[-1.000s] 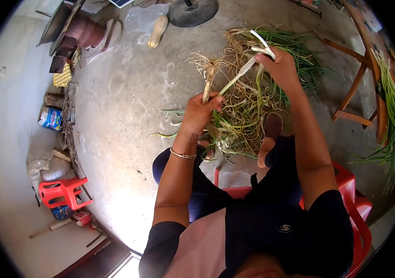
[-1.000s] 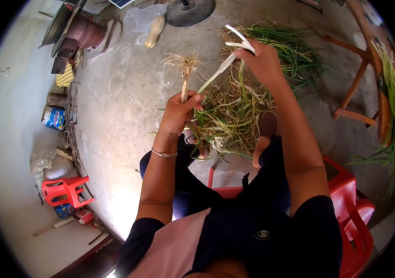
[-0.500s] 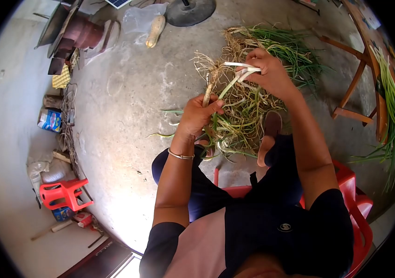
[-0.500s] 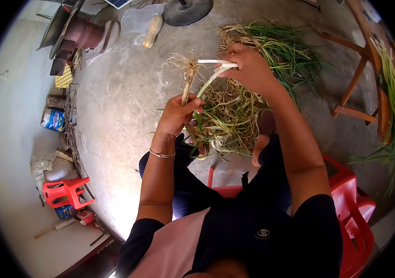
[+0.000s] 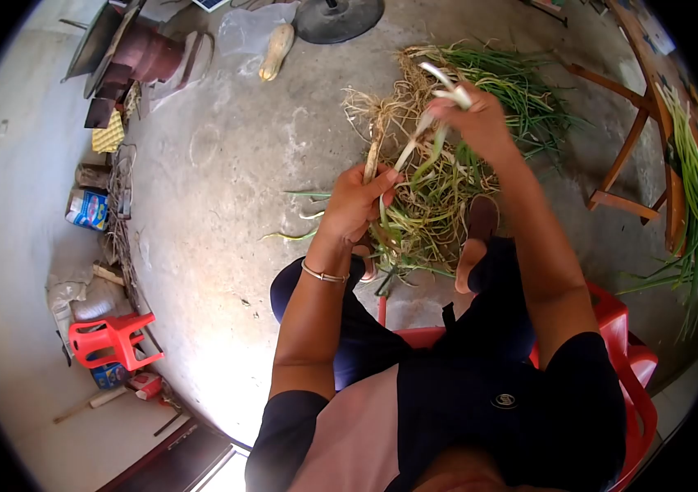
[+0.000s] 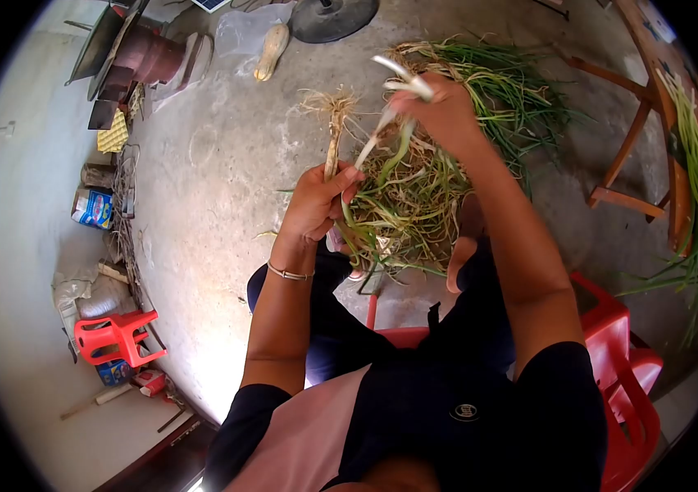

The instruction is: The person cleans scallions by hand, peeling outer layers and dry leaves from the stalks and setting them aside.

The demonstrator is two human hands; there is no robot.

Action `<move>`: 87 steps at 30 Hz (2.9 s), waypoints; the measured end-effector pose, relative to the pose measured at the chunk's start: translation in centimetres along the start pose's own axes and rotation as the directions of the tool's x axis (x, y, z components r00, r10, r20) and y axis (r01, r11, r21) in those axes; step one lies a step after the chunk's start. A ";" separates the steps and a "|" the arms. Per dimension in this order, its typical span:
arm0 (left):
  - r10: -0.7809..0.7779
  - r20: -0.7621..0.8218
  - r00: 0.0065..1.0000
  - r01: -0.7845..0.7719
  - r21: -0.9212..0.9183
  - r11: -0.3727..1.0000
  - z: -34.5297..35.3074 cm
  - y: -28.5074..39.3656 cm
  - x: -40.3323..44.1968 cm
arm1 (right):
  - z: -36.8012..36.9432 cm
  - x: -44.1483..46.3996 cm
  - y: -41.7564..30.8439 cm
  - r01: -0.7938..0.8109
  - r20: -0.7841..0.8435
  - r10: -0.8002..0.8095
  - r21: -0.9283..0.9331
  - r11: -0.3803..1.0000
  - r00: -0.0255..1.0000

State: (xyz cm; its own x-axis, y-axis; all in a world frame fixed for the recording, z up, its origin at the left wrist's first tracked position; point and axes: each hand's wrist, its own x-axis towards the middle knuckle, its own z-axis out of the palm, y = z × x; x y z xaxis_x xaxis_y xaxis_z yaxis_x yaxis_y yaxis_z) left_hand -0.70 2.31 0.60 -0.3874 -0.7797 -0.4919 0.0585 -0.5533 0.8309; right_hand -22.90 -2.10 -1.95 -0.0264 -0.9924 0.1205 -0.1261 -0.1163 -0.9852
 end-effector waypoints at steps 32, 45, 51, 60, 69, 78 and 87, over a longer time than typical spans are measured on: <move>0.166 -0.090 0.982 -0.151 0.161 0.975 0.3 -1.0 0.1 | 1.1 -0.3 -0.6 0.119 -0.025 -0.167 -0.598 0.793 0.986; 0.129 -0.168 0.977 -0.114 0.097 0.989 0.1 -0.5 0.1 | 1.2 -1.2 0.5 0.132 0.209 -0.077 -0.261 0.956 0.975; 0.099 -0.141 0.985 -0.092 0.061 0.994 0.6 -0.4 -0.2 | 3.0 -1.8 -0.9 -0.177 0.233 0.178 -0.023 0.984 0.956; 0.098 -0.079 0.992 -0.094 0.047 0.994 0.5 -0.6 -0.1 | 3.7 -1.8 -0.7 -0.450 0.238 0.390 0.301 0.841 0.889; 0.086 -0.105 0.991 -0.086 0.007 0.996 0.3 -0.8 0.2 | 5.1 -1.9 0.6 -0.261 0.058 0.254 0.201 0.944 0.965; 0.098 -0.123 0.988 -0.095 0.028 0.995 0.4 -0.7 0.4 | 4.7 -1.3 0.8 -0.016 -0.117 -0.008 -0.200 0.980 0.993; 0.113 -0.144 0.983 -0.102 0.085 0.991 0.8 -0.7 0.3 | 4.7 -0.6 0.8 0.231 -0.086 -0.310 -0.490 0.841 0.947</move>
State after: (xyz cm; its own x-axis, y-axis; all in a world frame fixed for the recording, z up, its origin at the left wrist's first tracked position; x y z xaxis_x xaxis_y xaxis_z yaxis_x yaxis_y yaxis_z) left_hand -1.65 2.69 0.04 -0.2415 -0.8715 -0.4268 0.0189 -0.4440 0.8958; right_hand -18.27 -1.82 -3.34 -0.0708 -0.9003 0.4296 -0.5979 -0.3064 -0.7407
